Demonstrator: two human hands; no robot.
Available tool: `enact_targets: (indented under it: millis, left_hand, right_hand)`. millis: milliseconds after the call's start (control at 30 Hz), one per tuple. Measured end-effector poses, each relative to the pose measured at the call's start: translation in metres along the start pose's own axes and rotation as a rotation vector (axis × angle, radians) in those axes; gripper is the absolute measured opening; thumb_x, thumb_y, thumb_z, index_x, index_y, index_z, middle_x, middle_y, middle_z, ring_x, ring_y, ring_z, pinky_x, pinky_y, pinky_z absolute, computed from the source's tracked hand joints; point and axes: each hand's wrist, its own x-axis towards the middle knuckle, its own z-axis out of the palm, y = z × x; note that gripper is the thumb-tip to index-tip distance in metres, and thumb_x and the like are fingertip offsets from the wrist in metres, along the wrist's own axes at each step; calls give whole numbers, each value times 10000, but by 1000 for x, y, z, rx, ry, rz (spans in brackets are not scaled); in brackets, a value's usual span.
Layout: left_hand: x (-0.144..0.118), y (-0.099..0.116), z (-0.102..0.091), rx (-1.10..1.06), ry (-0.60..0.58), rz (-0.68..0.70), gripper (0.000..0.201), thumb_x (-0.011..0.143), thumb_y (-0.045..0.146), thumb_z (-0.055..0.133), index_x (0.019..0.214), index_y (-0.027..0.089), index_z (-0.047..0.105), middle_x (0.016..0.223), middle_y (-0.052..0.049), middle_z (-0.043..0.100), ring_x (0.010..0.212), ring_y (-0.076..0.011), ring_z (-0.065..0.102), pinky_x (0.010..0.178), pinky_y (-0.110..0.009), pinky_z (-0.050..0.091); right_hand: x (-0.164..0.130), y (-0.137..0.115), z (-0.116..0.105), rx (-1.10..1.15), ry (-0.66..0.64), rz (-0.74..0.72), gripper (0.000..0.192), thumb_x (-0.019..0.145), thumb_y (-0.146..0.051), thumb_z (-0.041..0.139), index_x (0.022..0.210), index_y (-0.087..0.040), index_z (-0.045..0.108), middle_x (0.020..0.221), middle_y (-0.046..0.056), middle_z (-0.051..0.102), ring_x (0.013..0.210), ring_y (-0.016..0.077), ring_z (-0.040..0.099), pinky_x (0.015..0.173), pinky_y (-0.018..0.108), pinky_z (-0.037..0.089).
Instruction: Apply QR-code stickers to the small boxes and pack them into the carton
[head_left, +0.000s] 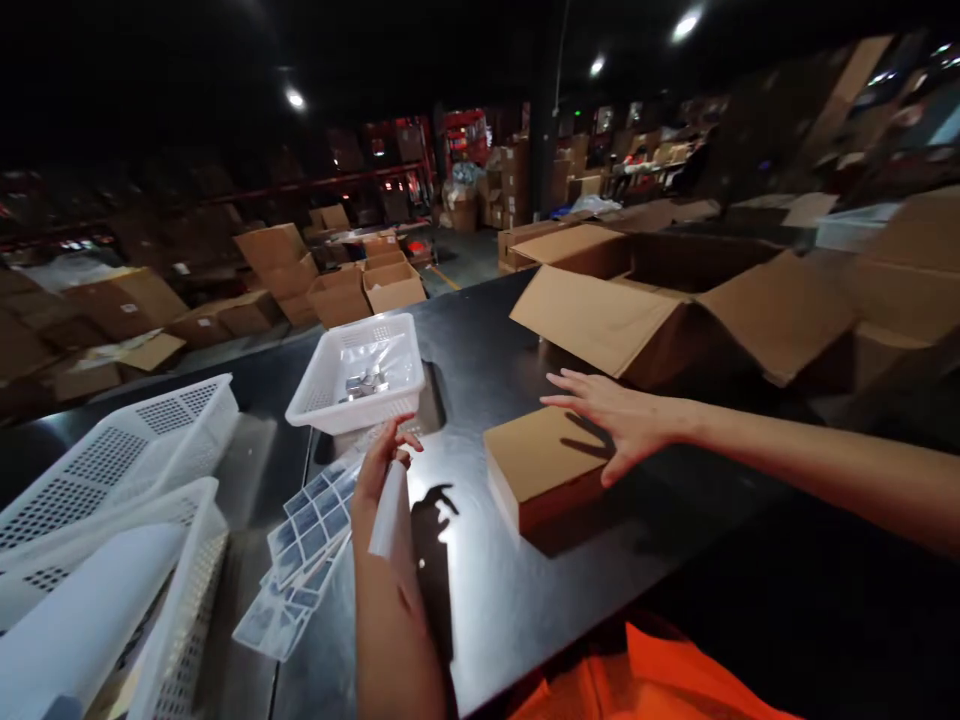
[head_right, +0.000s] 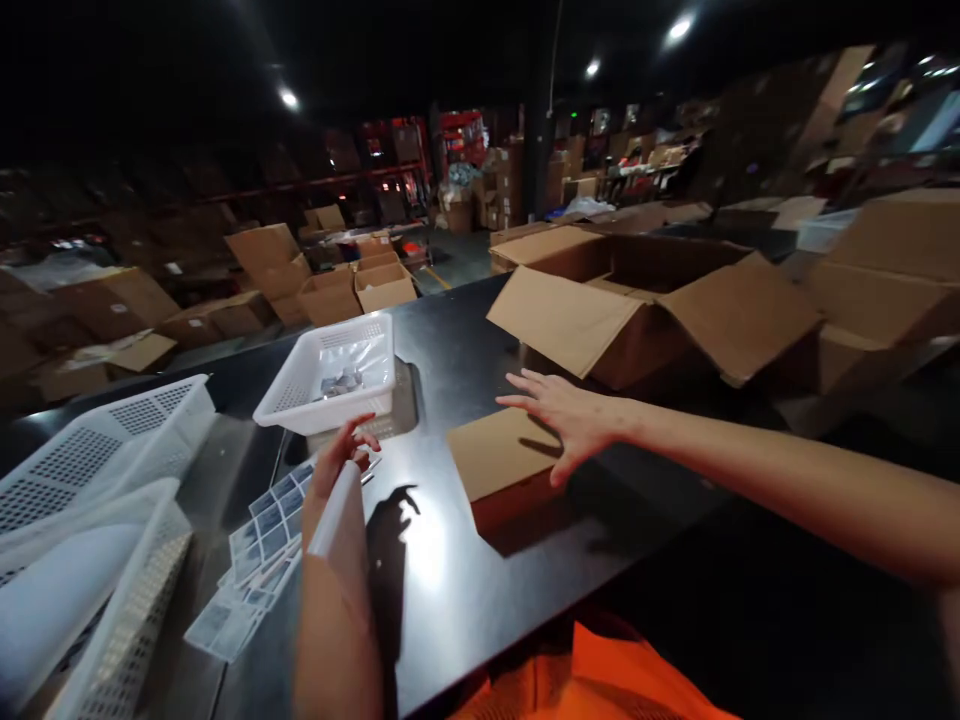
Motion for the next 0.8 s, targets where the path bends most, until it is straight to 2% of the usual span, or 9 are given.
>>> enact_targets:
  millis: [67,133,200,267,367,467,600,700,800]
  left_hand:
    - [-15,2,3,104,-66,-62,559,814,625,694,1208,229,700,761,-1,716,498,-85,470,501,-221,360]
    - [-32,-4,13,217,-111,-129,529,756,590,767,1119,205,745,778,-43,758,542,-121,537,527,-238,374]
    - [-49,-15,28,304,-108,-167,514,714,563,809,1062,187,763,797,-80,779,663,-188,644,582,-264,421]
    - [-64,-30,47,352,-87,-166,528,701,551,818,1063,171,759,863,-116,794,822,-251,713,676,-305,482]
    - [-79,-51,74,370,-61,-113,518,734,551,786,1084,172,739,1047,-143,790,1043,-288,721,872,-358,524]
    - [-86,-65,92,403,-14,-72,500,746,528,786,1110,191,718,1128,-123,769,1116,-287,692,971,-375,504]
    - [-86,-74,96,439,23,-64,472,763,496,787,1133,213,712,1105,-85,767,1101,-268,686,983,-369,498]
    - [-89,-76,94,429,17,-51,398,789,478,769,1087,219,726,1099,-67,771,1114,-252,690,969,-344,510]
    - [-93,-79,93,433,32,-51,461,785,488,779,1157,224,710,1125,-65,765,1119,-251,690,957,-336,510]
  right_hand:
    - [21,8,9,-63,-155,-27,1444,433,-666,912,1636,-130,319,1703,295,153,1553,562,121,1207,716,142]
    - [34,5,21,-94,-198,-65,1392,460,-621,898,1635,-156,315,1639,286,296,1492,522,295,1189,674,211]
    - [36,-8,32,-115,-155,-65,1319,475,-599,881,1612,-179,360,1503,250,466,1346,461,476,1145,630,297]
    - [26,-27,41,-115,-90,34,1282,489,-679,851,1585,-182,410,1371,234,561,1201,439,568,1077,622,367]
    - [3,-57,48,-83,-50,261,1189,577,-850,722,1523,-166,499,1264,262,622,1094,462,629,973,624,443]
    - [-10,-73,44,-51,-84,318,1088,624,-841,708,1464,-167,548,1252,266,650,1056,449,671,881,545,515]
    - [-3,-68,36,-29,-154,291,1054,618,-848,721,1413,-172,573,1180,222,709,1008,403,703,816,441,538]
    - [5,-64,30,-3,-193,286,1068,635,-859,711,1448,-185,549,1122,191,734,1012,389,706,841,429,533]
    - [12,-56,16,45,-235,301,966,738,-801,694,1453,-165,566,1140,169,725,1033,365,701,870,428,529]
